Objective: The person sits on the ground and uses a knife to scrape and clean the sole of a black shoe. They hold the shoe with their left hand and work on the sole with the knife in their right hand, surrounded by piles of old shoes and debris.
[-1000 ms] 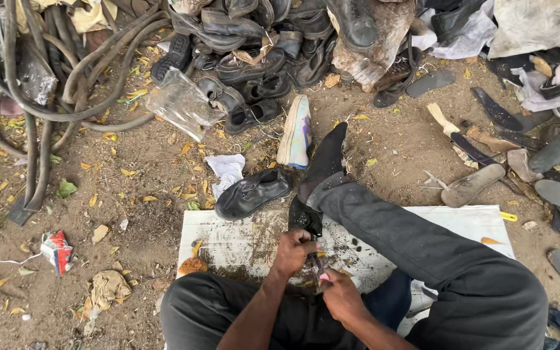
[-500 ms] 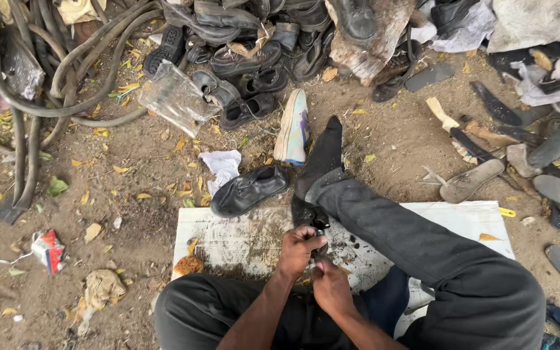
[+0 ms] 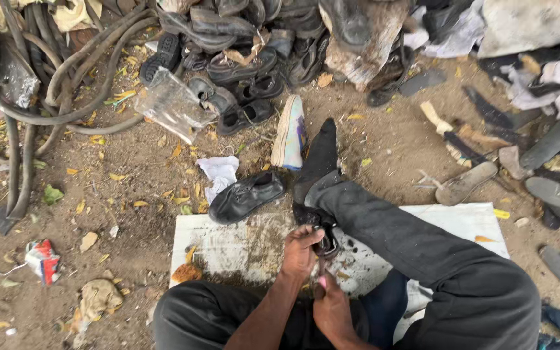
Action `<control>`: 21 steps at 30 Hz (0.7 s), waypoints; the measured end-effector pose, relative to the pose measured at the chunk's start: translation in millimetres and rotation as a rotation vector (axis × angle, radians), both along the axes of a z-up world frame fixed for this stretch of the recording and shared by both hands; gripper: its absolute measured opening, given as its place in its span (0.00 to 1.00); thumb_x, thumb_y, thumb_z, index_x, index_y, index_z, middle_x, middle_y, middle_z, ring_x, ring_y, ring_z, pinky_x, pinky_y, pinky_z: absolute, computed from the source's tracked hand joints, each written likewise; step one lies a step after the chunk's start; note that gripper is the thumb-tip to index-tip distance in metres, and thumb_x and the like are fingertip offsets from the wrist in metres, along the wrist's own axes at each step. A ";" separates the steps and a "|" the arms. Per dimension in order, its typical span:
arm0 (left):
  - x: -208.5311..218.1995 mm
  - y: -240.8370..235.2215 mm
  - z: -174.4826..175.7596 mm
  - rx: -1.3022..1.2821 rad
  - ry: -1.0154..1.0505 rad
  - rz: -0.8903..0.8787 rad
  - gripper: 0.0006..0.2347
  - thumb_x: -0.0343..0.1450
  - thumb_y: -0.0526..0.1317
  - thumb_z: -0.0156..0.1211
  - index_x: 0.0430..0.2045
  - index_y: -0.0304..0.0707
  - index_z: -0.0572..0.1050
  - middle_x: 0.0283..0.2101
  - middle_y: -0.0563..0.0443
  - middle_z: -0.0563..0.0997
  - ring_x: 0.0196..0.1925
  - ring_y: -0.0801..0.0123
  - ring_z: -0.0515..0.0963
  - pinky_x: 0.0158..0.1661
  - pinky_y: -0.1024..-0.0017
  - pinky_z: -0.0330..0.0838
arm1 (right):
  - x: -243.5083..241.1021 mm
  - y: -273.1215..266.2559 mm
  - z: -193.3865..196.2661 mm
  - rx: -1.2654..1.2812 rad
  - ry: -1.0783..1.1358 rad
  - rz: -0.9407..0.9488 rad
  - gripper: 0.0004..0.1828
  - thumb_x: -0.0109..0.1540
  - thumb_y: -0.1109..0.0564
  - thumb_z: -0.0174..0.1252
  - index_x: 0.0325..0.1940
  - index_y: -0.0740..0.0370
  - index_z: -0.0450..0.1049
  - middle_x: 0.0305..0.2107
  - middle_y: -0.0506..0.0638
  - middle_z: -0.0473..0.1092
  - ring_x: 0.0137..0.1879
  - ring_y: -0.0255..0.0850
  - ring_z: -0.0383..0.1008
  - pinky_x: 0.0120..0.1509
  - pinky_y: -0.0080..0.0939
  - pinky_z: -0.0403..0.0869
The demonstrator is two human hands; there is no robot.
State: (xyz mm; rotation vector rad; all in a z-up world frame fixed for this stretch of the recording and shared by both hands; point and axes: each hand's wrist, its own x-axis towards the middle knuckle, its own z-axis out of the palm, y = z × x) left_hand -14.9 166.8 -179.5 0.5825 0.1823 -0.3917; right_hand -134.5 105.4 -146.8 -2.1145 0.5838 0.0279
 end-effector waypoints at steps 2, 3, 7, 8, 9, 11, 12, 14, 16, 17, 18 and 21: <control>3.8 -3.3 -4.9 -0.063 0.050 0.007 0.05 0.64 0.25 0.69 0.27 0.33 0.81 0.29 0.49 0.84 0.30 0.67 0.83 0.38 0.69 0.78 | 7.0 -2.6 -13.4 -0.021 -0.027 0.003 0.17 0.63 0.61 0.48 0.56 0.62 0.70 0.33 0.68 0.76 0.42 0.64 0.80 0.46 0.59 0.75; 2.1 -1.5 -8.9 -0.088 0.081 0.007 0.05 0.64 0.25 0.68 0.28 0.33 0.80 0.29 0.48 0.85 0.31 0.67 0.83 0.39 0.69 0.78 | 7.2 -0.2 -20.7 -0.036 -0.098 0.003 0.17 0.61 0.63 0.49 0.54 0.64 0.70 0.36 0.68 0.77 0.44 0.64 0.79 0.48 0.59 0.75; -1.8 2.8 -12.4 -0.131 0.073 -0.022 0.03 0.66 0.28 0.66 0.28 0.34 0.80 0.29 0.50 0.84 0.32 0.65 0.83 0.42 0.67 0.78 | -2.5 2.6 -29.8 0.070 -0.096 -0.047 0.11 0.65 0.60 0.49 0.50 0.65 0.71 0.38 0.65 0.78 0.47 0.61 0.80 0.49 0.58 0.76; -2.3 4.8 -8.8 -0.145 0.056 -0.040 0.02 0.66 0.28 0.66 0.28 0.34 0.80 0.29 0.50 0.84 0.31 0.65 0.82 0.42 0.66 0.77 | -7.8 1.6 -26.6 0.042 -0.056 -0.019 0.12 0.65 0.59 0.51 0.51 0.64 0.71 0.37 0.65 0.78 0.46 0.61 0.80 0.48 0.58 0.76; 0.7 9.0 -3.0 -0.157 0.038 -0.057 0.02 0.67 0.29 0.65 0.28 0.34 0.80 0.29 0.50 0.84 0.31 0.65 0.82 0.41 0.66 0.76 | -11.3 1.7 -21.9 0.016 -0.017 0.010 0.13 0.64 0.58 0.52 0.53 0.63 0.70 0.36 0.64 0.77 0.44 0.60 0.80 0.48 0.57 0.76; 4.0 18.5 12.6 0.061 -0.058 -0.134 0.03 0.70 0.29 0.68 0.32 0.32 0.79 0.33 0.46 0.82 0.35 0.61 0.79 0.44 0.63 0.74 | -20.5 -3.7 -9.0 0.059 0.114 0.004 0.15 0.64 0.58 0.54 0.55 0.61 0.71 0.33 0.62 0.76 0.39 0.56 0.80 0.44 0.54 0.76; 8.7 22.6 21.5 0.166 -0.108 -0.168 0.03 0.72 0.30 0.69 0.34 0.31 0.79 0.35 0.44 0.81 0.38 0.60 0.77 0.46 0.62 0.73 | -21.2 -9.7 -3.0 0.127 0.206 -0.031 0.15 0.64 0.58 0.55 0.55 0.59 0.72 0.31 0.59 0.76 0.35 0.52 0.80 0.41 0.52 0.77; 9.9 32.8 37.2 0.929 -0.637 -0.512 0.08 0.68 0.31 0.66 0.39 0.38 0.79 0.45 0.48 0.81 0.52 0.60 0.75 0.55 0.59 0.70 | -28.7 -22.8 7.8 0.277 0.359 -0.072 0.14 0.65 0.58 0.55 0.55 0.58 0.73 0.24 0.56 0.73 0.26 0.45 0.74 0.33 0.49 0.72; 12.1 40.0 51.6 1.418 -1.065 -0.726 0.15 0.65 0.33 0.65 0.45 0.42 0.78 0.56 0.48 0.77 0.64 0.56 0.67 0.62 0.50 0.60 | -34.4 -33.8 15.7 0.453 0.470 -0.106 0.14 0.67 0.57 0.54 0.57 0.60 0.73 0.17 0.55 0.65 0.16 0.42 0.61 0.22 0.47 0.63; 16.2 41.9 58.7 1.522 -1.241 -0.760 0.18 0.64 0.34 0.65 0.49 0.42 0.77 0.63 0.47 0.73 0.70 0.52 0.59 0.64 0.44 0.52 | -31.7 -38.1 18.2 0.497 0.468 -0.088 0.14 0.68 0.58 0.52 0.57 0.61 0.72 0.16 0.54 0.64 0.15 0.40 0.59 0.21 0.45 0.62; 17.2 42.0 65.1 1.621 -1.423 -0.792 0.21 0.63 0.35 0.66 0.52 0.43 0.76 0.69 0.46 0.69 0.75 0.49 0.52 0.67 0.38 0.43 | -31.2 -41.7 21.2 0.541 0.466 -0.071 0.14 0.69 0.58 0.51 0.58 0.63 0.71 0.15 0.52 0.64 0.14 0.39 0.57 0.19 0.44 0.61; 30.2 36.5 80.8 1.793 -1.745 -0.968 0.16 0.68 0.36 0.59 0.51 0.46 0.75 0.69 0.48 0.68 0.78 0.56 0.50 0.73 0.49 0.36 | -11.9 -52.0 28.5 0.567 0.500 -0.022 0.15 0.70 0.58 0.49 0.60 0.62 0.70 0.15 0.50 0.63 0.13 0.38 0.55 0.18 0.43 0.58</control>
